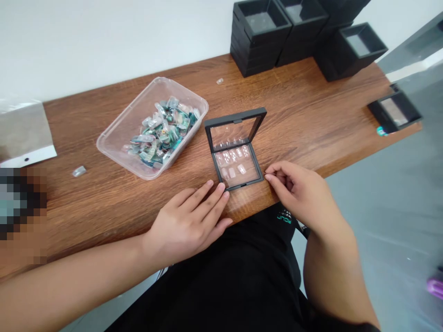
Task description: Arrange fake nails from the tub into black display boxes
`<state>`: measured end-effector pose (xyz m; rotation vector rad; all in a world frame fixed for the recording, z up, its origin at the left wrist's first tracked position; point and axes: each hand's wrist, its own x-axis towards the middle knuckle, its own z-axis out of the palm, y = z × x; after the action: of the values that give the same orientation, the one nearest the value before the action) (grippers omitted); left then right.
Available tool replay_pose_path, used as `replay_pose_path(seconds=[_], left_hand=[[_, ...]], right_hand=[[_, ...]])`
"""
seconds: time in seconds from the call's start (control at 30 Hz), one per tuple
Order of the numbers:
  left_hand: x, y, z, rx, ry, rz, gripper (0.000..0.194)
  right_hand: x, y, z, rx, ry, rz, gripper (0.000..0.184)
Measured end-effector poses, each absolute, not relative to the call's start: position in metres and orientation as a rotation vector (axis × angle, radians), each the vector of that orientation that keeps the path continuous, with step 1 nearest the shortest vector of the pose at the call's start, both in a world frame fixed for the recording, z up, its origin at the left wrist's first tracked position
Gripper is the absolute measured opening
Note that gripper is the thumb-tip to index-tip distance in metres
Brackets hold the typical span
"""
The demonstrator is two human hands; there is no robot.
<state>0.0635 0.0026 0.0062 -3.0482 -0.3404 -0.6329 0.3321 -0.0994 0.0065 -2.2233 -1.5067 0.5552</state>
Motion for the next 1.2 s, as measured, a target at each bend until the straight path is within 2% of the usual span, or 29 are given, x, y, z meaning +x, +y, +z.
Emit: replay_pose_path(seconds=[0.17,0.27,0.47,0.67,0.73,1.07,1.2], left_hand=[[0.064,0.001,0.006,-3.042,-0.352,-0.630,0.039],[0.065,0.001,0.005,-3.009,-0.347,-0.650,0.036],[0.066,0.002,0.005,-2.998,-0.343,-0.673,0.035],[0.066,0.002,0.005,-3.000,-0.346,-0.712,0.035],[0.067,0.001,0.005,-3.007,-0.349,-0.710,0.036],[0.066,-0.002,0.004,-3.049,-0.339,-0.698,0.034],[0.065,-0.002,0.004,-3.053,-0.348,-0.696,0.035]], right_hand=[[0.330,-0.092,0.007,-2.161,-1.578,0.266,0.017],[0.331,-0.089,0.004,-2.067,-1.420,0.196,0.016],[0.324,-0.074,0.002,-1.955,-1.282,0.436,0.018],[0.320,-0.046,0.021,-1.738,-1.196,1.102,0.034],[0.319,-0.041,0.027,-1.777,-1.221,1.213,0.036],[0.322,-0.047,0.032,-2.004,-1.360,1.197,0.042],[0.325,-0.055,0.035,-2.059,-1.429,1.097,0.042]])
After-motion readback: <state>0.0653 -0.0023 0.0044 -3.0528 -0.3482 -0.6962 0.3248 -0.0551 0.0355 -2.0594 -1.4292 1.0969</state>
